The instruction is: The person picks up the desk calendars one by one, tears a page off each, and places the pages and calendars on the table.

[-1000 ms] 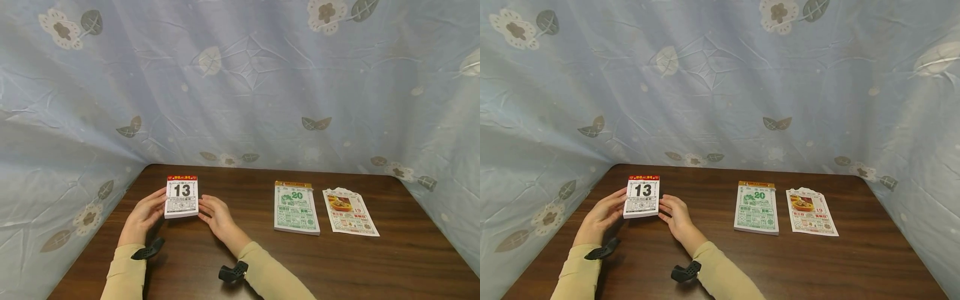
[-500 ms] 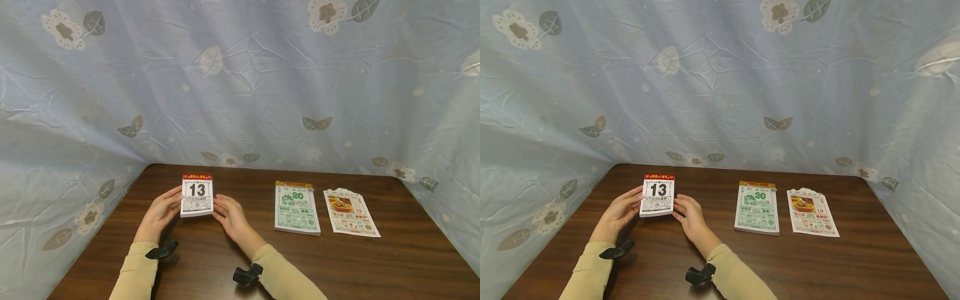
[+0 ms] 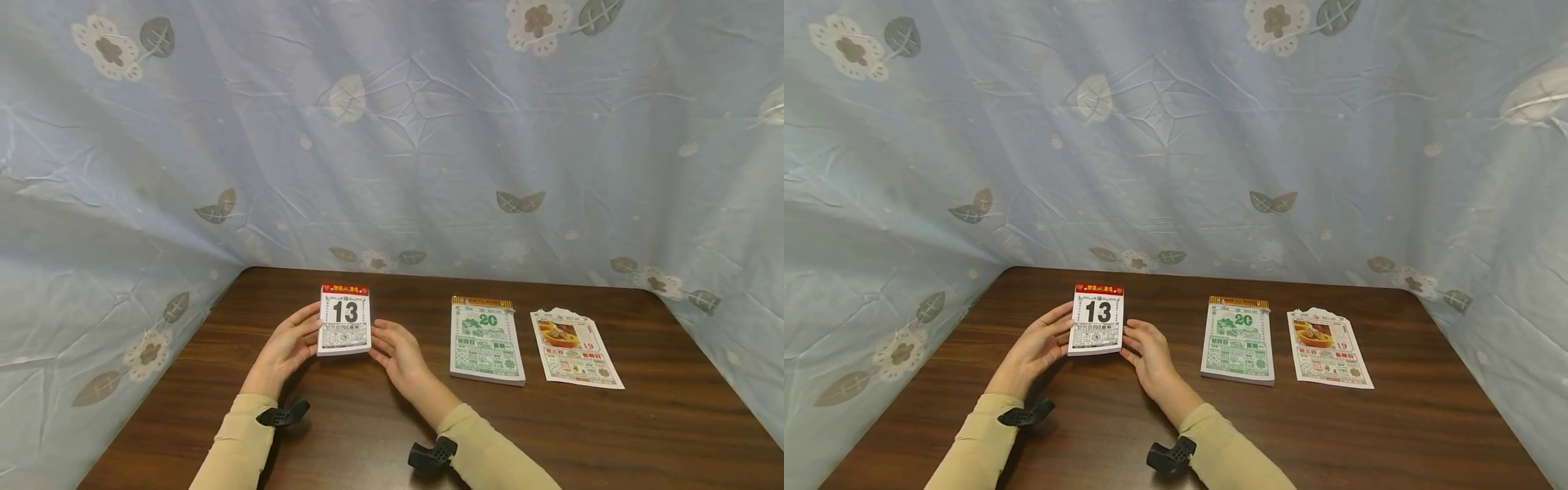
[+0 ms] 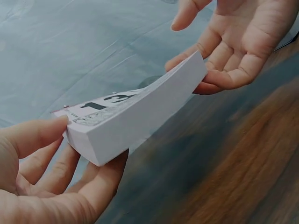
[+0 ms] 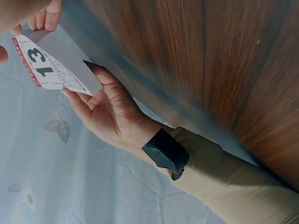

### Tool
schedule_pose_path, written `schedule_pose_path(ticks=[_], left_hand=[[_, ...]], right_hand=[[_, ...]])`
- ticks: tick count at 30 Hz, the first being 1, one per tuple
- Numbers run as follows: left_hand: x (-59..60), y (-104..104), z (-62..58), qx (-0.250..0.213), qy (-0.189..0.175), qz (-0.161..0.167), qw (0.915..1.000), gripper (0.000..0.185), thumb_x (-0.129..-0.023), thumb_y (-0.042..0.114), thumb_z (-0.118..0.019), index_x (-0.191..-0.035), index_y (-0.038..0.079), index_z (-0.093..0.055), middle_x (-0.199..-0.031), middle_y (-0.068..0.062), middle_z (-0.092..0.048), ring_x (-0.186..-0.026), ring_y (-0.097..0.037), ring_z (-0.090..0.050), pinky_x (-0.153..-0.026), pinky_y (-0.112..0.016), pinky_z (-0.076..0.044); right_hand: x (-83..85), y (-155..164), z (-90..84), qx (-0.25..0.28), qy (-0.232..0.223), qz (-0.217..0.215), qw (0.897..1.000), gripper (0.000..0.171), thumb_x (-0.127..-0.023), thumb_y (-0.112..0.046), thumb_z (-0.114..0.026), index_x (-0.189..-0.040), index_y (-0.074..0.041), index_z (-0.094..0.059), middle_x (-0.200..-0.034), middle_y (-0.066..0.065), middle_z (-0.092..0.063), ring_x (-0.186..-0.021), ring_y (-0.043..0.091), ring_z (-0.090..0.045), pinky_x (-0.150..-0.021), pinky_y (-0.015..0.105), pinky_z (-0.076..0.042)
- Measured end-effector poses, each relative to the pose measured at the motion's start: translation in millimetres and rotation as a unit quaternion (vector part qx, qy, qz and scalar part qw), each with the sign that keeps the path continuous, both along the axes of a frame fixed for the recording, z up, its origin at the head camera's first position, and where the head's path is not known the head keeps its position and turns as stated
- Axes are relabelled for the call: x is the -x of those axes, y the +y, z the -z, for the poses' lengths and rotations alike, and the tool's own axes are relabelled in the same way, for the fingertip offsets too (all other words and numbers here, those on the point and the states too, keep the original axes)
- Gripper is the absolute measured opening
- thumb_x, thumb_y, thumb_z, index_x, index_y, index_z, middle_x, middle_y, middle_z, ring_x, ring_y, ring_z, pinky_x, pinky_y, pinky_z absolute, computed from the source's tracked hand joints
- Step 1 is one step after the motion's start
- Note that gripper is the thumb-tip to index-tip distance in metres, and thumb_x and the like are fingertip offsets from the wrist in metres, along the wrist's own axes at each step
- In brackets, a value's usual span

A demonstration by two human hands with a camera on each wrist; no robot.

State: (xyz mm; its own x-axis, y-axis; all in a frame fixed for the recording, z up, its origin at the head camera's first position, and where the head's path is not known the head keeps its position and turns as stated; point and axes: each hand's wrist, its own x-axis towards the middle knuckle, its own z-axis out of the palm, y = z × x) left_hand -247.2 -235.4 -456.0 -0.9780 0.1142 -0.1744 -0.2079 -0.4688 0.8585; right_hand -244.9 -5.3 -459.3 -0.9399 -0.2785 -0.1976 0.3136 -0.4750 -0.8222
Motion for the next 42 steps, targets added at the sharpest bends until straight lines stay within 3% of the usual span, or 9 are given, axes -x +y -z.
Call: schedule_pose_path(ticks=[8,13,18,22,26,28,31,37,42], left_hand=[[0.1,14.1,5.7,-0.032,0.0,0.034,0.9989,0.041,-0.101,0.002,-0.046,-0.138,0.019,-0.04,-0.104,-0.005,-0.07,-0.092,-0.02,-0.069,-0.078,-0.036,-0.057],[-1.2,17.1,5.8,-0.041,0.014,0.029,0.9986,0.044,-0.101,0.001,-0.045,-0.141,0.017,-0.037,-0.106,-0.006,-0.07,-0.093,-0.019,-0.07,-0.079,-0.035,-0.057],[-2.6,19.0,6.0,-0.063,0.018,0.023,0.9976,0.039,-0.101,-0.001,-0.043,-0.135,0.02,-0.044,-0.106,-0.007,-0.071,-0.094,-0.02,-0.07,-0.079,-0.036,-0.058],[-2.7,21.5,6.0,-0.073,0.024,0.019,0.9969,0.038,-0.101,-0.001,-0.042,-0.133,0.019,-0.045,-0.105,-0.007,-0.071,-0.093,-0.019,-0.07,-0.078,-0.035,-0.058],[-3.2,25.3,5.6,-0.079,0.027,0.027,0.9961,0.038,-0.102,-0.002,-0.04,-0.134,0.019,-0.043,-0.105,-0.007,-0.071,-0.092,-0.019,-0.07,-0.078,-0.035,-0.058],[-3.6,27.3,5.5,-0.079,0.027,0.031,0.996,0.038,-0.102,-0.002,-0.039,-0.134,0.019,-0.042,-0.104,-0.007,-0.071,-0.091,-0.019,-0.07,-0.077,-0.035,-0.058],[-3.8,30.2,5.5,-0.077,0.026,0.031,0.9962,0.038,-0.102,-0.002,-0.039,-0.133,0.02,-0.042,-0.104,-0.007,-0.07,-0.09,-0.019,-0.069,-0.077,-0.035,-0.058],[-3.4,34.6,5.7,-0.079,0.034,0.039,0.9955,0.039,-0.101,-0.002,-0.041,-0.133,0.02,-0.043,-0.106,-0.007,-0.069,-0.092,-0.019,-0.069,-0.078,-0.035,-0.058],[-3.9,36.4,4.8,-0.085,0.048,0.049,0.994,0.039,-0.102,-0.003,-0.039,-0.134,0.019,-0.042,-0.107,-0.007,-0.069,-0.093,-0.02,-0.07,-0.08,-0.036,-0.058]], right_hand=[[-1.5,14.4,-0.7,-0.028,0.02,0.01,0.999,0.034,-0.094,-0.006,-0.053,-0.125,0.005,-0.049,-0.103,0.004,-0.059,-0.094,0.015,-0.057,-0.083,0.029,-0.048],[1.6,16.1,-0.6,-0.048,0.044,0.011,0.998,0.035,-0.092,-0.006,-0.054,-0.124,0.006,-0.048,-0.1,0.003,-0.057,-0.089,0.014,-0.056,-0.081,0.028,-0.048],[3.1,18.1,-4.4,-0.069,0.08,0.011,0.994,0.036,-0.091,-0.003,-0.054,-0.124,0.009,-0.047,-0.097,0.002,-0.058,-0.085,0.013,-0.057,-0.079,0.026,-0.05],[6.3,20.7,-7.5,-0.101,0.112,0.013,0.988,0.038,-0.092,-0.004,-0.055,-0.126,0.011,-0.047,-0.104,0.008,-0.06,-0.091,0.013,-0.059,-0.085,0.031,-0.052],[7.7,23.8,-11.8,-0.166,0.159,0.036,0.973,0.038,-0.093,-0.007,-0.059,-0.126,0.009,-0.05,-0.121,0.022,-0.059,-0.108,0.021,-0.06,-0.097,0.043,-0.05],[6.8,25.3,-14.4,-0.208,0.196,0.052,0.957,0.037,-0.093,-0.01,-0.061,-0.126,0.005,-0.053,-0.128,0.024,-0.057,-0.116,0.026,-0.058,-0.102,0.047,-0.047],[3.1,26.4,-17.4,-0.283,0.28,0.076,0.914,0.036,-0.092,-0.013,-0.064,-0.125,-0.001,-0.056,-0.13,0.02,-0.056,-0.122,0.03,-0.054,-0.103,0.045,-0.046],[-5.6,24.2,-21.1,-0.379,0.471,0.096,0.791,0.039,-0.089,-0.014,-0.069,-0.124,-0.002,-0.056,-0.133,0.016,-0.05,-0.126,0.031,-0.043,-0.102,0.051,-0.042],[-9.1,19.9,-22.2,-0.427,0.58,0.084,0.688,0.044,-0.083,-0.018,-0.077,-0.121,-0.003,-0.059,-0.13,0.015,-0.052,-0.127,0.03,-0.043,-0.104,0.048,-0.043]])
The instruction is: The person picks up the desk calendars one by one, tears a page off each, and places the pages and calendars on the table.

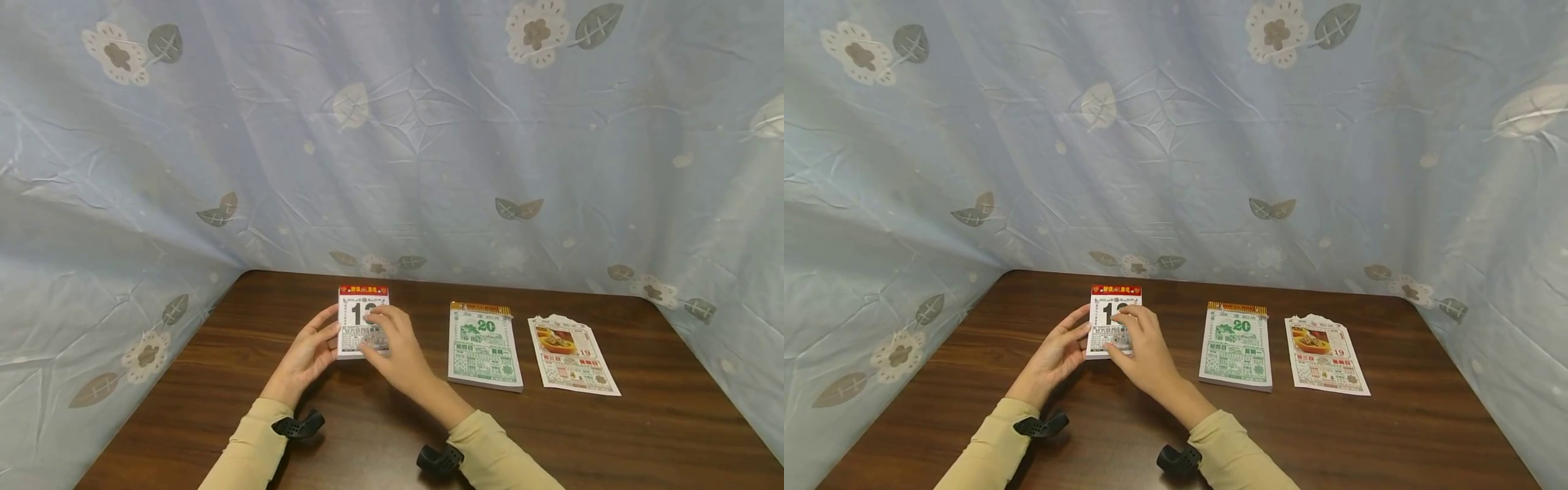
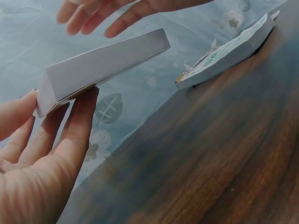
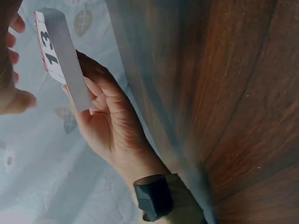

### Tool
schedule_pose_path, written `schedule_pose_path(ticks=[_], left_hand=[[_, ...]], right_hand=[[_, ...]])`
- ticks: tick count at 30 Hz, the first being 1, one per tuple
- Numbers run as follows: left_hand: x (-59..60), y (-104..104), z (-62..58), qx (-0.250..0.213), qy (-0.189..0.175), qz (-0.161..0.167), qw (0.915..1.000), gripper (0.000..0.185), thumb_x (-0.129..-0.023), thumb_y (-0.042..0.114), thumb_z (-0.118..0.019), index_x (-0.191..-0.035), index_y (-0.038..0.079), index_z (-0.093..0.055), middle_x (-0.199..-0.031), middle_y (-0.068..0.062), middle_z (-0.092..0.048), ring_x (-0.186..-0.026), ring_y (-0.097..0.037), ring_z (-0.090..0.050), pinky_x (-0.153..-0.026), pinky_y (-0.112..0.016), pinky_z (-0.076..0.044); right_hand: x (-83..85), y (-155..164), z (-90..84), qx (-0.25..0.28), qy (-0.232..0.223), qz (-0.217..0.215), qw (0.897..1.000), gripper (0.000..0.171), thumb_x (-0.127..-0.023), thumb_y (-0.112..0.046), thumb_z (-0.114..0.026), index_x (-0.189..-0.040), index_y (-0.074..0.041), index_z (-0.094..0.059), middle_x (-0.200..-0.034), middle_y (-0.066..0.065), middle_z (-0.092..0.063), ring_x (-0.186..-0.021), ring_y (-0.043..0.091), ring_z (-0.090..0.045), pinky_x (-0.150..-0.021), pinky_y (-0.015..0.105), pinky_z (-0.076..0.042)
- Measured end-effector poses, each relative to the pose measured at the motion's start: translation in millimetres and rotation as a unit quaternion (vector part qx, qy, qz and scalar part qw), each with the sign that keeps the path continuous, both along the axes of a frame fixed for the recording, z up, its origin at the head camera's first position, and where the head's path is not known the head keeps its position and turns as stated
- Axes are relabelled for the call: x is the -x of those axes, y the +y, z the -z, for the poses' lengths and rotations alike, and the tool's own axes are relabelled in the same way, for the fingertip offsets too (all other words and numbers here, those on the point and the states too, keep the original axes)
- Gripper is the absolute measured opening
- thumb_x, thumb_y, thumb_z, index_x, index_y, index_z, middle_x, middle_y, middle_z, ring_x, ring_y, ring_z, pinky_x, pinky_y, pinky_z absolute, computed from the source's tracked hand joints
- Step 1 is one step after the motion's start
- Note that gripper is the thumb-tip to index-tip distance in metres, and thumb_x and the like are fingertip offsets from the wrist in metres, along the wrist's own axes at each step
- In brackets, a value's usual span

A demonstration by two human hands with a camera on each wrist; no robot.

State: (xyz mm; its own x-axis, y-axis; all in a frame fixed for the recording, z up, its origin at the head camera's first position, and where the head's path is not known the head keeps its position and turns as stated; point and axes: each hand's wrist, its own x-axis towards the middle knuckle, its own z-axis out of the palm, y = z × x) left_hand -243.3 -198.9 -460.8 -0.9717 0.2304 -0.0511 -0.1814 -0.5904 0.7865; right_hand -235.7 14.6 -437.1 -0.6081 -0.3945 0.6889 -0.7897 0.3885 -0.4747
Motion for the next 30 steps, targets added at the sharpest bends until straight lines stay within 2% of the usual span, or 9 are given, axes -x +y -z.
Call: schedule_pose_path(ticks=[3,6,13,30], left_hand=[[0.0,0.5,0.4,-0.002,0.01,0.006,0.9999,0.039,-0.102,-0.003,-0.037,-0.135,0.018,-0.041,-0.108,-0.007,-0.069,-0.094,-0.02,-0.069,-0.08,-0.036,-0.058],[0.2,0.8,0.7,-0.003,0.014,0.01,0.9998,0.04,-0.102,-0.002,-0.037,-0.137,0.018,-0.039,-0.109,-0.008,-0.069,-0.094,-0.02,-0.069,-0.081,-0.035,-0.057],[0.8,1.2,0.9,-0.009,0.022,0.014,0.9996,0.043,-0.102,-0.002,-0.037,-0.14,0.018,-0.036,-0.11,-0.007,-0.068,-0.095,-0.019,-0.068,-0.081,-0.035,-0.057],[-1.1,1.2,0.5,-0.015,0.031,0.022,0.9992,0.042,-0.102,-0.003,-0.036,-0.138,0.019,-0.038,-0.112,-0.008,-0.066,-0.096,-0.021,-0.068,-0.082,-0.037,-0.057]], right_hand=[[-1.5,-1.9,-0.2,-0.04,0.037,-0.013,0.998,0.049,-0.08,-0.021,-0.081,-0.121,-0.005,-0.06,-0.128,0.015,-0.054,-0.125,0.029,-0.046,-0.105,0.044,-0.044],[-2.5,-2.4,-0.2,-0.059,0.048,-0.025,0.997,0.051,-0.079,-0.023,-0.082,-0.121,-0.005,-0.06,-0.127,0.015,-0.055,-0.124,0.029,-0.048,-0.106,0.043,-0.043],[-1.5,-1.5,2.2,-0.07,0.034,-0.029,0.997,0.049,-0.08,-0.021,-0.081,-0.122,-0.004,-0.06,-0.127,0.015,-0.056,-0.125,0.029,-0.048,-0.107,0.043,-0.043],[-0.2,-1.1,4.3,-0.081,0.008,-0.015,0.997,0.043,-0.083,-0.016,-0.078,-0.122,-0.008,-0.061,-0.126,0.01,-0.057,-0.124,0.026,-0.05,-0.107,0.04,-0.044]])
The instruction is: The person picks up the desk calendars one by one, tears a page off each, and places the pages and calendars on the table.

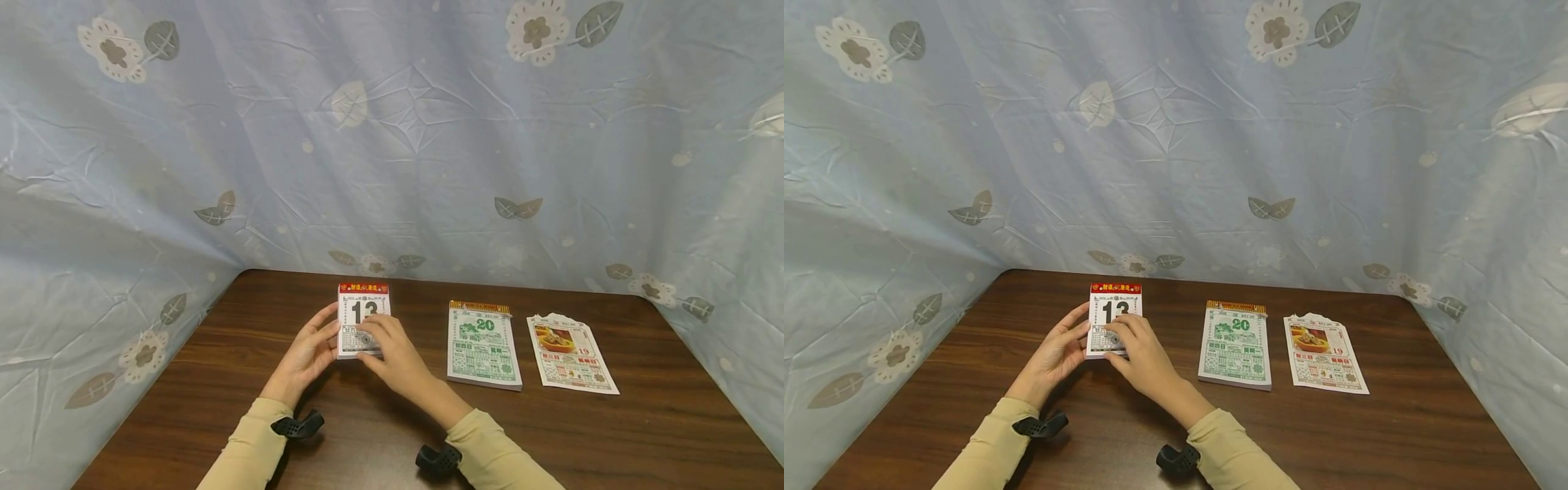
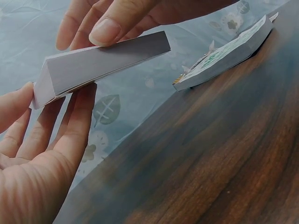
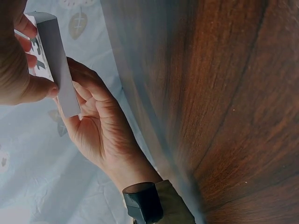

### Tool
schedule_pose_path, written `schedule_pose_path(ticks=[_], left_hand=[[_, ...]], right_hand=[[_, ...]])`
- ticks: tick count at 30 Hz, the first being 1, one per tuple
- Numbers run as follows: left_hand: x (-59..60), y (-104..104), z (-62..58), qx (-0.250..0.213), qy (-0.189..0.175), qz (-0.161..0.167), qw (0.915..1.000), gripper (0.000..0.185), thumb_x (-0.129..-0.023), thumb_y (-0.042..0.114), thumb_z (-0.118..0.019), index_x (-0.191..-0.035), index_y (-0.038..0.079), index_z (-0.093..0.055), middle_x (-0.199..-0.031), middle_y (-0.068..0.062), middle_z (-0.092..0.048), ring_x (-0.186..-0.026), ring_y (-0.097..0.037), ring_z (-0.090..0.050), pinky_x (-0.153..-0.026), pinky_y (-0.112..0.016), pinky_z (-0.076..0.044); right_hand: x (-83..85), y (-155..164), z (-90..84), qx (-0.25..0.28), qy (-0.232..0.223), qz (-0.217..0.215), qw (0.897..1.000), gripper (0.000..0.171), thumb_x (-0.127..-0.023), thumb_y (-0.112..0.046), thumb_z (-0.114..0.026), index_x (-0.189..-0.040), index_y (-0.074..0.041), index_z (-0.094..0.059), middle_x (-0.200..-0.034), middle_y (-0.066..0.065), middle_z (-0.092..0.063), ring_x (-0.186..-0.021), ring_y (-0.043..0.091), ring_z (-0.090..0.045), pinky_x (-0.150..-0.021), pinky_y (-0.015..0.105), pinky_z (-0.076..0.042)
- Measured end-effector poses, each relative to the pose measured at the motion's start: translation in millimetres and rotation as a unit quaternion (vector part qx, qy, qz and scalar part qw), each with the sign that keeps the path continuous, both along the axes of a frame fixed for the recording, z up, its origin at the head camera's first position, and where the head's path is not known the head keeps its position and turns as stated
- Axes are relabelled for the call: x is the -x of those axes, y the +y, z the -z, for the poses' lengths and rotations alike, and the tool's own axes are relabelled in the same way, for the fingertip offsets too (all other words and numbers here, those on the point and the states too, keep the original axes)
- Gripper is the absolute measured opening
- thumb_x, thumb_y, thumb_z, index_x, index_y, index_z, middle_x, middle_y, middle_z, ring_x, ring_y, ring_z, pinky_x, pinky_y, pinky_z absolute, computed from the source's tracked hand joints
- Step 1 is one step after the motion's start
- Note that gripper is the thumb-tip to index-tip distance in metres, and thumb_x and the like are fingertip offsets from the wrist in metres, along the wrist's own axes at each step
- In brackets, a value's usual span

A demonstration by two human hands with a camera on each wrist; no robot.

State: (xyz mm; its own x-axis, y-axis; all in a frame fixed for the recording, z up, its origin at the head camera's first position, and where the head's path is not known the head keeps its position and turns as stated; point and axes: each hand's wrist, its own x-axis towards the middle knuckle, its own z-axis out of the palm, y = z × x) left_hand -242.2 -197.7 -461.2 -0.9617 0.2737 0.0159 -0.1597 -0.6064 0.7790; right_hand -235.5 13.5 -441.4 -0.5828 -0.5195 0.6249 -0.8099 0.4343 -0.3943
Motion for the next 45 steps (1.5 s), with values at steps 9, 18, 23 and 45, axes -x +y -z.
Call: schedule_pose_path(ticks=[9,18,23,45], left_hand=[[-1.1,0.8,0.3,0.005,-0.001,0.001,1.0,0.041,-0.102,-0.001,-0.037,-0.137,0.02,-0.038,-0.112,-0.008,-0.067,-0.096,-0.02,-0.068,-0.081,-0.036,-0.058],[-0.9,5.8,-0.6,0.003,-0.009,-0.008,0.9999,0.041,-0.102,-0.002,-0.037,-0.137,0.02,-0.038,-0.11,-0.007,-0.068,-0.093,-0.019,-0.069,-0.079,-0.035,-0.057],[-2.9,10.2,-1.0,0.004,-0.015,-0.012,0.9998,0.041,-0.102,-0.002,-0.038,-0.137,0.02,-0.038,-0.112,-0.007,-0.068,-0.094,-0.02,-0.07,-0.08,-0.035,-0.057],[-3.3,21.7,-2.2,0.02,-0.02,-0.002,0.9996,0.051,-0.102,-0.002,-0.037,-0.149,0.012,-0.024,-0.115,-0.004,-0.066,-0.099,-0.019,-0.068,-0.085,-0.035,-0.056]], right_hand=[[0.2,-0.1,2.0,0.004,0.037,0.001,0.999,0.035,-0.084,-0.014,-0.076,-0.116,-0.007,-0.064,-0.121,0.009,-0.059,-0.119,0.025,-0.052,-0.104,0.038,-0.046],[2.9,-1.6,3.7,-0.015,0.167,0.015,0.986,0.013,-0.082,-0.009,-0.075,-0.093,-0.006,-0.068,-0.104,0.004,-0.063,-0.103,0.019,-0.059,-0.097,0.029,-0.049],[1.5,-2.3,3.9,-0.029,0.198,0.022,0.98,0.008,-0.082,-0.009,-0.072,-0.089,-0.007,-0.069,-0.1,0.003,-0.064,-0.097,0.018,-0.061,-0.091,0.028,-0.05],[7.1,-0.3,7.6,0.06,0.135,0.052,0.988,0.005,-0.083,-0.002,-0.067,-0.086,-0.005,-0.066,-0.097,0.005,-0.066,-0.095,0.019,-0.062,-0.087,0.026,-0.052]])
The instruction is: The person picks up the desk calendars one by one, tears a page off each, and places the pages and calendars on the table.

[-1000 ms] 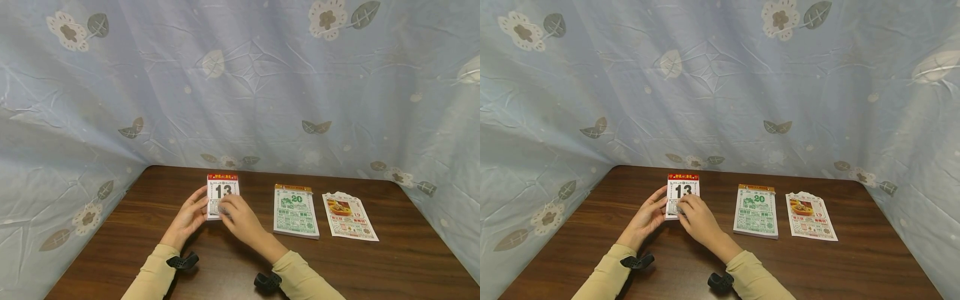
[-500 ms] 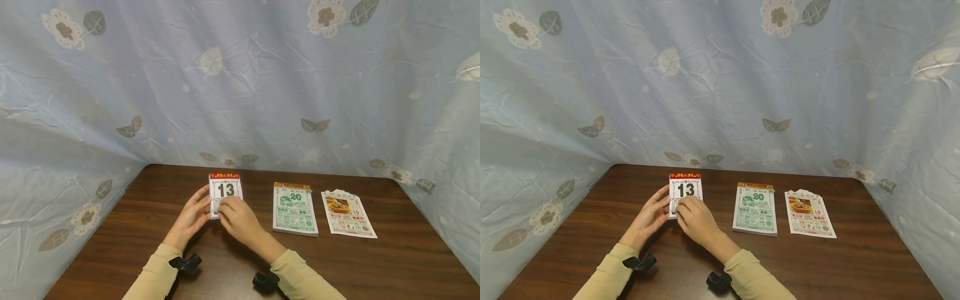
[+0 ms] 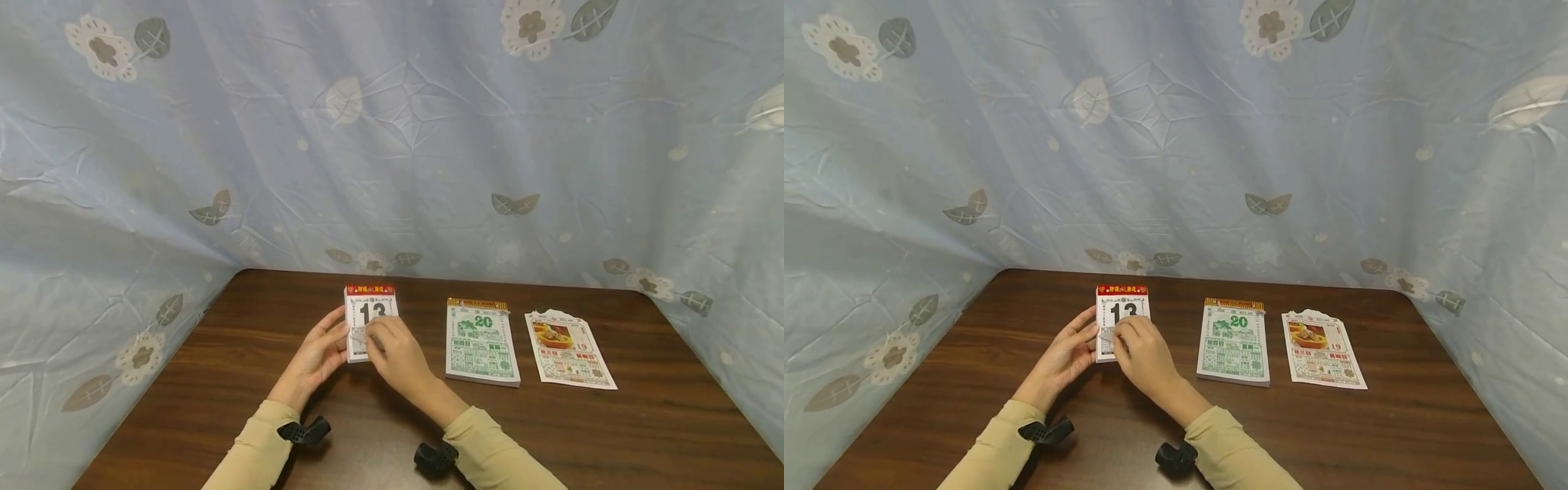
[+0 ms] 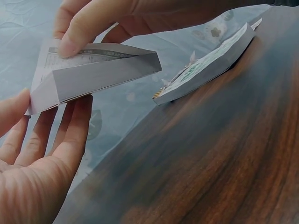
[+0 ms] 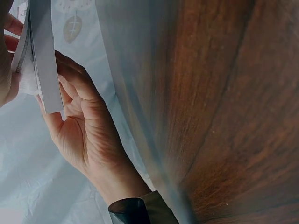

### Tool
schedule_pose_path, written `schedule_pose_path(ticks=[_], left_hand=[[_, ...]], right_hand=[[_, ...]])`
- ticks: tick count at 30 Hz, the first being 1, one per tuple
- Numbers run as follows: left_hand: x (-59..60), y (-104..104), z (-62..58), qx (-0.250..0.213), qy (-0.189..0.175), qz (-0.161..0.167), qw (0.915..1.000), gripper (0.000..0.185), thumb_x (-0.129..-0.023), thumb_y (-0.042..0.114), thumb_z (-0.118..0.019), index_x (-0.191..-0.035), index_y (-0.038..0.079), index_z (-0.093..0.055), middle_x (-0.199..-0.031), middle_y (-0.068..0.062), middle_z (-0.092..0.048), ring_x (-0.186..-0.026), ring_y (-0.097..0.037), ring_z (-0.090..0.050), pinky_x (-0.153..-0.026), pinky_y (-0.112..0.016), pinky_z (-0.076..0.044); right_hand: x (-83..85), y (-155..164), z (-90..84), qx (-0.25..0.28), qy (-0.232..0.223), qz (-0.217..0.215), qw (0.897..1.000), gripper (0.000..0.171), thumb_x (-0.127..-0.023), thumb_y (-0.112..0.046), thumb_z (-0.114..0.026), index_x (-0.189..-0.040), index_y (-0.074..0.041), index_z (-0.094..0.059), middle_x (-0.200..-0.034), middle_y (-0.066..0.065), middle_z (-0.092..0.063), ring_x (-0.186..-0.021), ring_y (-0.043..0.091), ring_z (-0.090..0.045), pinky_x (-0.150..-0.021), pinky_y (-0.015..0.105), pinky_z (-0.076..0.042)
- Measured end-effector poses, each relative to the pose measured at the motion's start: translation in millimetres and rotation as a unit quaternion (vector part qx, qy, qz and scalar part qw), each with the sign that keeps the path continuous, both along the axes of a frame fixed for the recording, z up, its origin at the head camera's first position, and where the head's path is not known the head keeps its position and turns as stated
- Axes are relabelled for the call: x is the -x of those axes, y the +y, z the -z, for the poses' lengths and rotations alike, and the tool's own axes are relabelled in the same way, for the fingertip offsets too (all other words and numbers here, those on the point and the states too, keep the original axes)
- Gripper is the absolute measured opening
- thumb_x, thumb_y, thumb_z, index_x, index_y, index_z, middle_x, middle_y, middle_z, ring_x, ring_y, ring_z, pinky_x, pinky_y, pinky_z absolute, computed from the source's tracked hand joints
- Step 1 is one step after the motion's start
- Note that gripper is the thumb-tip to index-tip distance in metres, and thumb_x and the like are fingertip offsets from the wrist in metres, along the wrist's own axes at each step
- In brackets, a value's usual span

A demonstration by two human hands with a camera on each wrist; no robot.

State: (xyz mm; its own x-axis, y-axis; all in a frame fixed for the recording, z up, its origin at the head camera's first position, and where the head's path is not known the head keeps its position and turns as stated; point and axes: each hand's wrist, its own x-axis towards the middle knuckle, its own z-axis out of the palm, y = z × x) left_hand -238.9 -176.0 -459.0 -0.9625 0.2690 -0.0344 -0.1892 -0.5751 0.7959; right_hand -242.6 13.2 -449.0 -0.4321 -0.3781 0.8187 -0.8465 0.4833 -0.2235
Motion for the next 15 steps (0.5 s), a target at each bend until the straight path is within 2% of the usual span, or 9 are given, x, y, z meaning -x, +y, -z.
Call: schedule_pose_path(ticks=[7,15], left_hand=[[-2.7,-0.2,2.4,0.004,0.005,0.004,1.0,0.052,-0.102,-0.002,-0.038,-0.149,0.013,-0.024,-0.122,-0.002,-0.062,-0.103,-0.018,-0.067,-0.087,-0.035,-0.056],[-2.5,0.1,1.6,-0.001,0.015,0.013,0.9998,0.054,-0.102,-0.002,-0.038,-0.151,0.012,-0.022,-0.124,-0.002,-0.06,-0.104,-0.019,-0.067,-0.087,-0.036,-0.056]], right_hand=[[0.0,1.4,1.9,0.032,-0.061,0.008,0.998,0.004,-0.087,-0.003,-0.066,-0.085,-0.005,-0.064,-0.108,0.01,-0.065,-0.107,0.024,-0.059,-0.089,0.031,-0.053],[1.2,1.3,3.1,0.052,-0.081,0.01,0.995,0.005,-0.087,-0.002,-0.064,-0.084,-0.006,-0.062,-0.113,0.013,-0.063,-0.115,0.026,-0.057,-0.099,0.035,-0.05]])
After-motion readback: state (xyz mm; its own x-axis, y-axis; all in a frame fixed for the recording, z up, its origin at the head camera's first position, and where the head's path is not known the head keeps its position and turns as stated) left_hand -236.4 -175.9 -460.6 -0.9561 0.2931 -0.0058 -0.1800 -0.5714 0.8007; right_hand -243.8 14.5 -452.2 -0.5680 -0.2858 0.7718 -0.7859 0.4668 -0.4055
